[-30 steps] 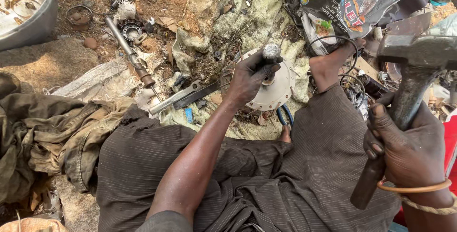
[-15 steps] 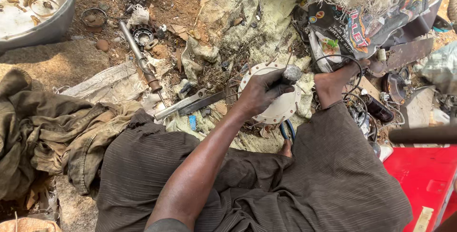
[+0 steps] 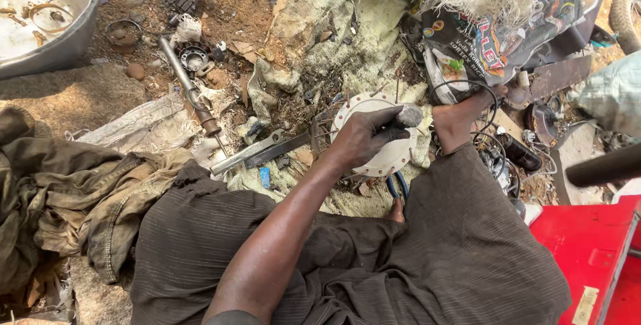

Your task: The person is repairing a mechanical part, possibly a stator, using a hammer, pliers, and a screwdriver. They are sitting on the ground in a cluttered outdoor area, manipulating the part and using tools to adjust or fix it.

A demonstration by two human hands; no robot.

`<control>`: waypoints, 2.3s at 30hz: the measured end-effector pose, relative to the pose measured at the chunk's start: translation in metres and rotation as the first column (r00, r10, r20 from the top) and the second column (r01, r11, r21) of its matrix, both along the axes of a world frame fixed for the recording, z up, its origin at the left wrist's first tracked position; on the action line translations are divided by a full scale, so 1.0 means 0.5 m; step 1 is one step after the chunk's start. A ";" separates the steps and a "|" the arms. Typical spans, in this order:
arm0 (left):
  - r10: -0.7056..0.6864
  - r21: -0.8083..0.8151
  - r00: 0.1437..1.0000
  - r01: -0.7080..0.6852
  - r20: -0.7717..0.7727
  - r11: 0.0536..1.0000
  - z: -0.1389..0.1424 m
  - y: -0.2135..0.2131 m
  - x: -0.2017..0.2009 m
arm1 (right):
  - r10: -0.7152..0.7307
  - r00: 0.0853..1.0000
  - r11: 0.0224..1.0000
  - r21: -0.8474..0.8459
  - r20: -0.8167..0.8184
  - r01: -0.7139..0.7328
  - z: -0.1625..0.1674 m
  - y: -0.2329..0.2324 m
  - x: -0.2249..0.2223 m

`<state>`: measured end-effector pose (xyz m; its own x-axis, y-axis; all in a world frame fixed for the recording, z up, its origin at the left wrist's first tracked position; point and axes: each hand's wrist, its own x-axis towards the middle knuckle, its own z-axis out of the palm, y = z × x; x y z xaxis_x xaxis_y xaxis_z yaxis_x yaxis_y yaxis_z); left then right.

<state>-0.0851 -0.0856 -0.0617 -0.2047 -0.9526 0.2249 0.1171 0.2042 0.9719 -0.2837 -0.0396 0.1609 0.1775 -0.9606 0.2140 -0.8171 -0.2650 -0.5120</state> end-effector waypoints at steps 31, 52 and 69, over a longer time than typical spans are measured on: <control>0.028 -0.152 0.992 -0.009 0.122 0.988 -0.022 0.006 -0.019 | -0.027 0.999 0.997 -0.068 0.027 0.029 0.001 0.052 -0.001; 0.276 -0.009 0.773 -0.330 0.571 0.944 0.018 0.008 0.190 | -0.922 0.268 0.176 0.919 0.279 -0.352 -0.537 0.356 -0.087; 0.237 -0.036 0.203 -0.682 0.950 0.731 -0.247 0.009 0.293 | -0.031 0.950 0.721 0.651 -0.311 0.236 -0.479 0.357 -0.043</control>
